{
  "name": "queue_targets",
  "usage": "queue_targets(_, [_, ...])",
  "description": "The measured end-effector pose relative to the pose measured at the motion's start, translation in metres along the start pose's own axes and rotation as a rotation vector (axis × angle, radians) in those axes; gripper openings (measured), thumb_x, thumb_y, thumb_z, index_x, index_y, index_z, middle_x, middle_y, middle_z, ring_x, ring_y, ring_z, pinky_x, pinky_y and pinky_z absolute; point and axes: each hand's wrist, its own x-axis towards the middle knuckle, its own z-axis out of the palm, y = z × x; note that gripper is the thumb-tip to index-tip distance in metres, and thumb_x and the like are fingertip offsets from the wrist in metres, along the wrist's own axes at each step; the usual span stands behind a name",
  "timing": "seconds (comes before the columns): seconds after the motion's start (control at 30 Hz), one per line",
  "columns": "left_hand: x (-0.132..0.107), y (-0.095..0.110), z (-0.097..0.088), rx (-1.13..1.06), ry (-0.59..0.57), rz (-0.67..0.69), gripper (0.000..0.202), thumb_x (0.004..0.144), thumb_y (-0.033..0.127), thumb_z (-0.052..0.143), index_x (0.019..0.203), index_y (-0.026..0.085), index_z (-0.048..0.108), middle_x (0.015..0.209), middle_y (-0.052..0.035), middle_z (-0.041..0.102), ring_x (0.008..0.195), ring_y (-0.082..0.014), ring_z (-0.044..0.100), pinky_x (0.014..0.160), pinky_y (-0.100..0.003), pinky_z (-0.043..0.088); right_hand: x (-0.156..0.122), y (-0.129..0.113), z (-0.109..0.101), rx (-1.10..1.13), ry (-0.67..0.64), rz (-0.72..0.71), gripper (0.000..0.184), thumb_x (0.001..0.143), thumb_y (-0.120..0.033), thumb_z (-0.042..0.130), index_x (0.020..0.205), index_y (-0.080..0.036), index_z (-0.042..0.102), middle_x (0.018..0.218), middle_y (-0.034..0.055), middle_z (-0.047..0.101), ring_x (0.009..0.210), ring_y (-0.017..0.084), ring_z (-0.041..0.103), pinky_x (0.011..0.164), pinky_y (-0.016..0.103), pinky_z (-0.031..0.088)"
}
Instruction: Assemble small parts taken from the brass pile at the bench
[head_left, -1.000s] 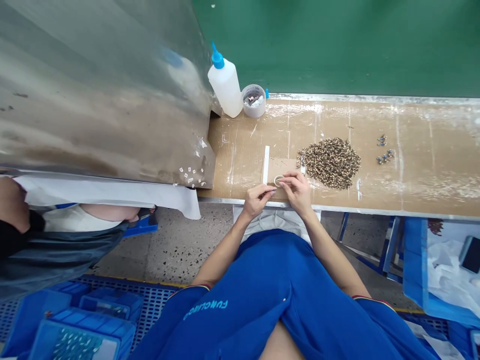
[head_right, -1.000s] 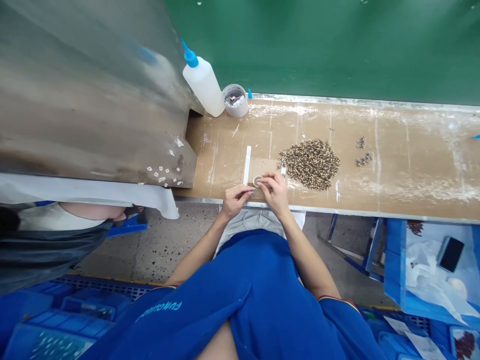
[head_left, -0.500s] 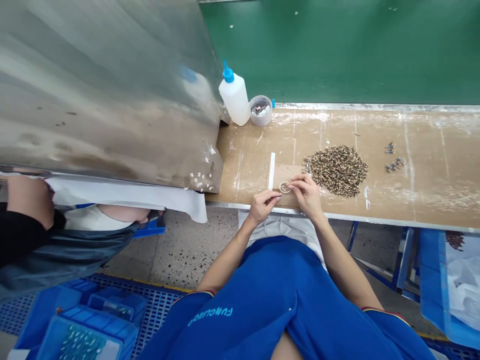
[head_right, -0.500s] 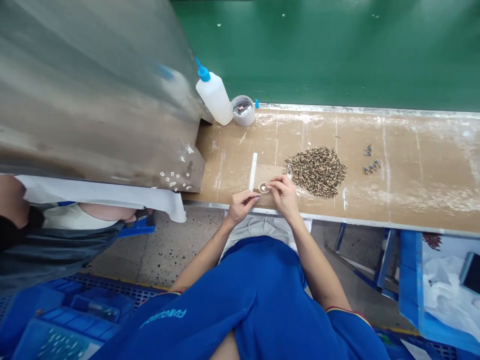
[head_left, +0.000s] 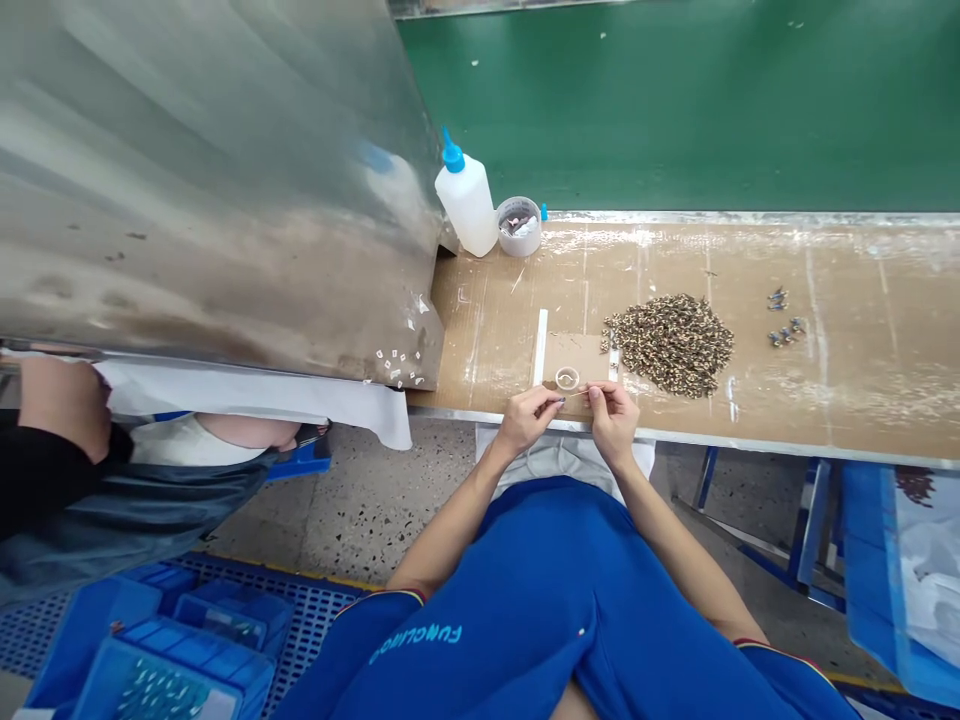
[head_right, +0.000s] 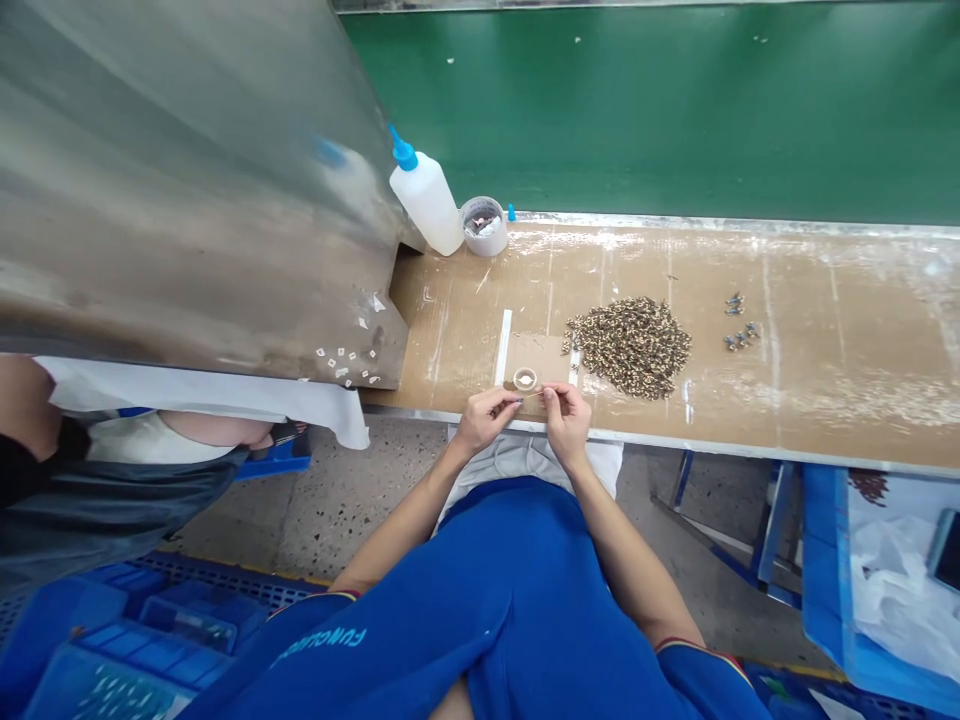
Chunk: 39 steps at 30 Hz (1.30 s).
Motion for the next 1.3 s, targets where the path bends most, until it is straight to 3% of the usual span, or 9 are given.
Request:
queue_targets(0.43, [0.000,0.001,0.001,0.034,0.004,0.025,0.021,0.097,0.025,0.054,0.088,0.016,0.071,0.069,-0.0020,0.063,0.058,-0.0123,0.053,0.057,-0.024,0.042,-0.001,0.002,0.000,-0.042,-0.078,-0.056,0.030,0.092,-0.050,0.060,0.085,-0.022,0.070,0.078,0.0057,0.075,0.071,0.021,0.071,0.066,0.035,0.060])
queue_targets(1.07, [0.001,0.006,-0.008,0.043,-0.011,-0.011,0.025,0.096,0.026,0.054,0.093,0.017,0.076,0.071,-0.0049,0.069,0.059,-0.0137,0.057,0.057,-0.023,0.044,0.002,-0.007,0.004,0.009,-0.090,-0.175,0.025,0.091,-0.043,0.062,0.080,-0.024,0.075,0.074,0.0058,0.077,0.067,0.023,0.074,0.062,0.034,0.061])
queue_targets(1.3, [0.002,0.008,-0.012,0.023,0.005,-0.061,0.028,0.095,0.031,0.055,0.085,0.016,0.076,0.066,-0.0050,0.066,0.056,-0.0137,0.055,0.054,-0.022,0.042,0.002,-0.007,0.005,0.065,-0.073,-0.121,0.028,0.090,-0.046,0.063,0.080,-0.024,0.077,0.073,0.0065,0.076,0.065,0.024,0.073,0.060,0.034,0.061])
